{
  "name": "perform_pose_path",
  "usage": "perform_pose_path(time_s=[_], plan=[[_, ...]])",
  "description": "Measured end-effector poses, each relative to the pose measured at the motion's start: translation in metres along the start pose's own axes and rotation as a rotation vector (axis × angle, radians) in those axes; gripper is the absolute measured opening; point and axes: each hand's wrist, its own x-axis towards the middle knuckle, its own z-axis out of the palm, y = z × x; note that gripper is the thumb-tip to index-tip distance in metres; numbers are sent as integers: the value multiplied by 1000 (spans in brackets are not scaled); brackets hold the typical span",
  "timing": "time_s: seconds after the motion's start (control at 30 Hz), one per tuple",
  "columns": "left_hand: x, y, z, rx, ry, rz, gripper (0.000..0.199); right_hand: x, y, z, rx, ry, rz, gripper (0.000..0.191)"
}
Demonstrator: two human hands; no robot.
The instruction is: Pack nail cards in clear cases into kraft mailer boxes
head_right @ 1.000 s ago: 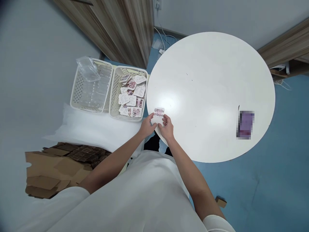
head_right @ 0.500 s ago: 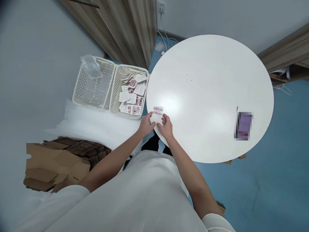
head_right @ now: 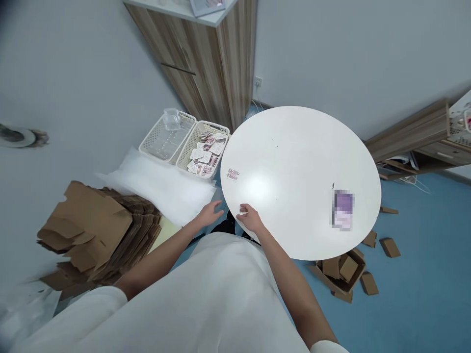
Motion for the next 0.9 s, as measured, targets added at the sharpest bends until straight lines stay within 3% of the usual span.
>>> perform_pose_path(time_s=[0.13,0.3,0.5,0.67,0.9], plan=[[-22,4,-2,42,-58,40,53,-7,-7,-4,-62,-41,-48,42],[-32,15,-33,81,-133,-29,62,4,-32,1,-110,-144,-132,40],[-23,2,-99,104,-28,-103,64,35,-79,20,-145,-236,-231,39],[-9,-19,-161,91,43,-149,68,79,-125,49,-188,-281,-281,41],[39,-64,-240,158,161,-168,61,152,-189,101,-331,-268,-388,39]])
